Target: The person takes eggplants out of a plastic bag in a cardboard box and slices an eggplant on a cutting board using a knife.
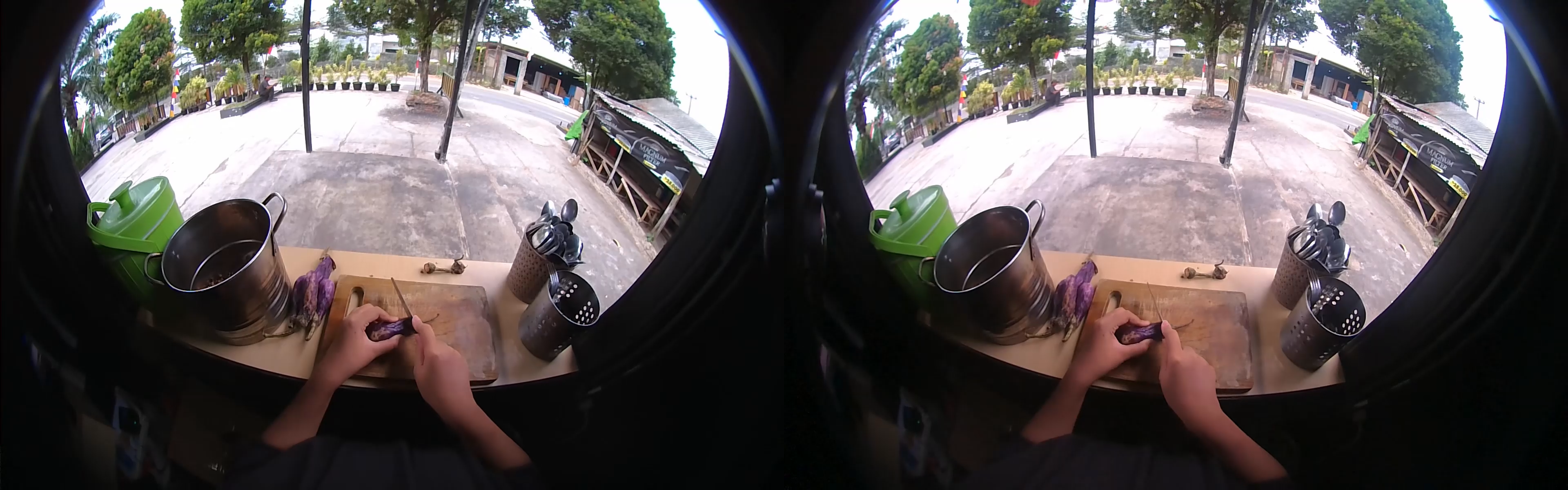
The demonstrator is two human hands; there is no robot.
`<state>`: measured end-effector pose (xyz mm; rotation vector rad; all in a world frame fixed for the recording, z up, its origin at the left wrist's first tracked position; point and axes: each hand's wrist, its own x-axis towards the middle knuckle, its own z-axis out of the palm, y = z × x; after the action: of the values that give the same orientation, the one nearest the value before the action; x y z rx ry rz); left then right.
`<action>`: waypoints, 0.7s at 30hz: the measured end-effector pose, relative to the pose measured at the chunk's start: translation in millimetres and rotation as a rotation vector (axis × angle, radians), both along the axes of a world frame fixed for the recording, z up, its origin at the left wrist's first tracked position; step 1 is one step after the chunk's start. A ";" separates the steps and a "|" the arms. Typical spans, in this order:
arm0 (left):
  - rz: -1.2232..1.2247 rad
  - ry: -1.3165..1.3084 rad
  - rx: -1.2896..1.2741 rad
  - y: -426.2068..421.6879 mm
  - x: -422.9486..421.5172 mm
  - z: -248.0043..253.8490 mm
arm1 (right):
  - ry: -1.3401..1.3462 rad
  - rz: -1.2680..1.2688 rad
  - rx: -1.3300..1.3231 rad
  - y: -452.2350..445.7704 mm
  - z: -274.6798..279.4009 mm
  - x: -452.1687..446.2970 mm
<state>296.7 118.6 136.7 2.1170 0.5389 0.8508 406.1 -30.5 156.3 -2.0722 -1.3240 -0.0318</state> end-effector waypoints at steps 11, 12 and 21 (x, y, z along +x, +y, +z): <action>-0.044 -0.021 0.018 3.2 0.0 -5.2 | 0.009 -0.003 -0.008 -23.4 -1.6 -6.4; -0.056 -0.004 0.066 6.0 0.5 -3.1 | 0.008 -0.005 0.001 -15.9 -3.7 -4.1; -0.007 0.008 -0.042 2.4 2.0 -6.6 | 0.016 0.023 0.004 -46.1 -6.6 -14.3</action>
<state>298.8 121.0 130.1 2.0836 0.5485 0.8199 391.8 -76.6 149.7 -2.0497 -1.3362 -0.0079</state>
